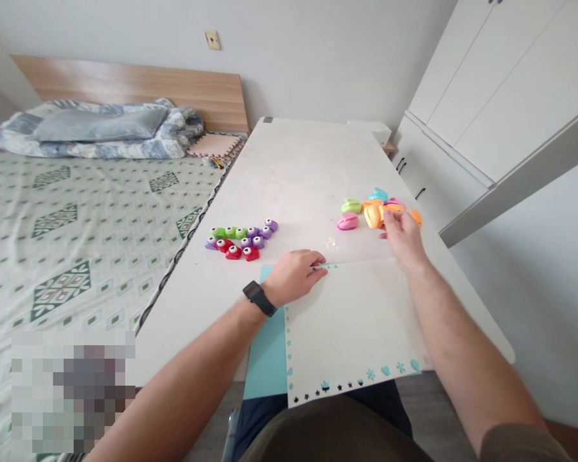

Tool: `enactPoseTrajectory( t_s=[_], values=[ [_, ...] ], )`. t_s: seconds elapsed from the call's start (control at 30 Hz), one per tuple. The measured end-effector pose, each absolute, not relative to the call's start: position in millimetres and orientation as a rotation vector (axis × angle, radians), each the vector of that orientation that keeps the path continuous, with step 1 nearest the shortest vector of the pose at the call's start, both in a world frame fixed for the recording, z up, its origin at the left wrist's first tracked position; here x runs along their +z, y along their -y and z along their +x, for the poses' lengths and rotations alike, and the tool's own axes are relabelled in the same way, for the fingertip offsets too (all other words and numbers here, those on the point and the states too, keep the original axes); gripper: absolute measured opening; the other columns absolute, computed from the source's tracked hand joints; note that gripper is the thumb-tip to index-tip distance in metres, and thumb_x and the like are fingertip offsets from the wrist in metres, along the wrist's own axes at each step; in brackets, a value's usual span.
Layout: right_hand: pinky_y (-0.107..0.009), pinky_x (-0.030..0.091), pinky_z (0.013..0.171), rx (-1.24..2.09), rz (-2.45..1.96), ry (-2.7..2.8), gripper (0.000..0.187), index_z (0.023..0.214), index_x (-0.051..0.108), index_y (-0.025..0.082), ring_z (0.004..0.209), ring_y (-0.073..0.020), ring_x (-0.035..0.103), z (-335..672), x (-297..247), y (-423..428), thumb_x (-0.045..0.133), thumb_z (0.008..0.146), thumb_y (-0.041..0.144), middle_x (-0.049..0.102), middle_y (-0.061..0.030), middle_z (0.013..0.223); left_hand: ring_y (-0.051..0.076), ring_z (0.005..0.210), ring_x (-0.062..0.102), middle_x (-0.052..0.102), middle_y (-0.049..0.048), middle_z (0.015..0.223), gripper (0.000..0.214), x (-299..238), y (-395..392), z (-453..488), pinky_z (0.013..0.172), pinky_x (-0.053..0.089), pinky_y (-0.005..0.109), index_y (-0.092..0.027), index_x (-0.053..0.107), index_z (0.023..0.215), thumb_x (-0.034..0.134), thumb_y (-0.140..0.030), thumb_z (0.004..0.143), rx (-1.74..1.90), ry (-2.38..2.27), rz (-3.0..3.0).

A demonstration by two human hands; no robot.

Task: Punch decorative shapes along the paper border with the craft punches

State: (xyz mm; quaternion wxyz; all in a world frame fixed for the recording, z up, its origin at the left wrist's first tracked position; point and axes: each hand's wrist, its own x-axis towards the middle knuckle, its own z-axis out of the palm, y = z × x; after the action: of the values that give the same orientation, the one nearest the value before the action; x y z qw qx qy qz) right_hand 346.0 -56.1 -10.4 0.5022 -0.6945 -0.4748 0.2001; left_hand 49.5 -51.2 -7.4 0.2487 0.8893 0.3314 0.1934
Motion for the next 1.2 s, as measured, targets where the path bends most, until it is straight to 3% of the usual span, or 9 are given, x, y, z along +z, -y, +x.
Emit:
enactPoseTrajectory(
  t_s=[0.1, 0.2, 0.4, 0.57, 0.83, 1.2],
  values=[
    [-0.038, 0.059, 0.077, 0.867, -1.368, 1.012, 0.046, 0.115, 0.054, 0.027, 0.095, -0.0219, 0.072, 333, -2, 60, 0.056, 0.090, 0.065, 0.069, -0.0079, 0.121, 0.019, 0.086, 0.066, 0.073, 0.0057, 0.094, 0.016, -6, 52, 50, 0.078, 0.050, 0.031, -0.018, 0.071, 0.104, 0.063, -0.029, 0.095, 0.536, -0.897, 2.421],
    [-0.038, 0.058, 0.080, 1.018, -1.224, 1.025, 0.037, 0.107, 0.057, 0.028, 0.102, -0.0229, 0.072, 322, 8, 65, 0.059, 0.090, 0.061, 0.070, -0.0062, 0.124, 0.019, 0.086, 0.067, 0.073, 0.0057, 0.094, 0.016, -6, 52, 50, 0.078, 0.050, 0.031, -0.018, 0.071, 0.104, 0.063, -0.029, 0.095, 0.537, -0.893, 2.415],
    [-0.047, 0.058, 0.087, 1.115, -1.205, 1.114, 0.036, 0.108, 0.064, 0.028, 0.121, -0.0287, 0.065, 310, 21, 73, 0.059, 0.089, 0.059, 0.069, -0.0074, 0.132, 0.019, 0.086, 0.066, 0.073, 0.0057, 0.094, 0.016, -7, 52, 50, 0.078, 0.051, 0.031, -0.019, 0.071, 0.103, 0.063, -0.030, 0.095, 0.541, -0.893, 2.413],
    [-0.046, 0.057, 0.094, 1.211, -1.177, 1.092, 0.034, 0.107, 0.063, 0.029, 0.121, -0.0270, 0.064, 310, 19, 77, 0.075, 0.080, 0.047, 0.069, -0.0052, 0.129, 0.019, 0.086, 0.066, 0.073, 0.0054, 0.094, 0.016, -9, 51, 49, 0.078, 0.051, 0.031, -0.018, 0.071, 0.104, 0.063, -0.029, 0.095, 0.543, -0.881, 2.409],
    [-0.047, 0.058, 0.096, 1.264, -1.119, 1.101, 0.047, 0.115, 0.058, 0.031, 0.119, -0.0254, 0.066, 303, 27, 86, 0.081, 0.075, 0.042, 0.068, -0.0035, 0.126, 0.018, 0.085, 0.067, 0.073, 0.0050, 0.094, 0.016, -8, 52, 50, 0.078, 0.050, 0.031, -0.018, 0.071, 0.104, 0.063, -0.029, 0.094, 0.546, -0.886, 2.422],
    [-0.042, 0.055, 0.098, 1.284, -1.031, 1.082, 0.033, 0.111, 0.071, 0.028, 0.113, -0.0254, 0.066, 307, 20, 80, 0.080, 0.080, 0.036, 0.071, -0.0050, 0.117, 0.018, 0.085, 0.067, 0.073, 0.0050, 0.094, 0.016, -10, 50, 49, 0.077, 0.050, 0.030, -0.019, 0.071, 0.105, 0.064, -0.028, 0.094, 0.552, -0.871, 2.420]
  ],
)
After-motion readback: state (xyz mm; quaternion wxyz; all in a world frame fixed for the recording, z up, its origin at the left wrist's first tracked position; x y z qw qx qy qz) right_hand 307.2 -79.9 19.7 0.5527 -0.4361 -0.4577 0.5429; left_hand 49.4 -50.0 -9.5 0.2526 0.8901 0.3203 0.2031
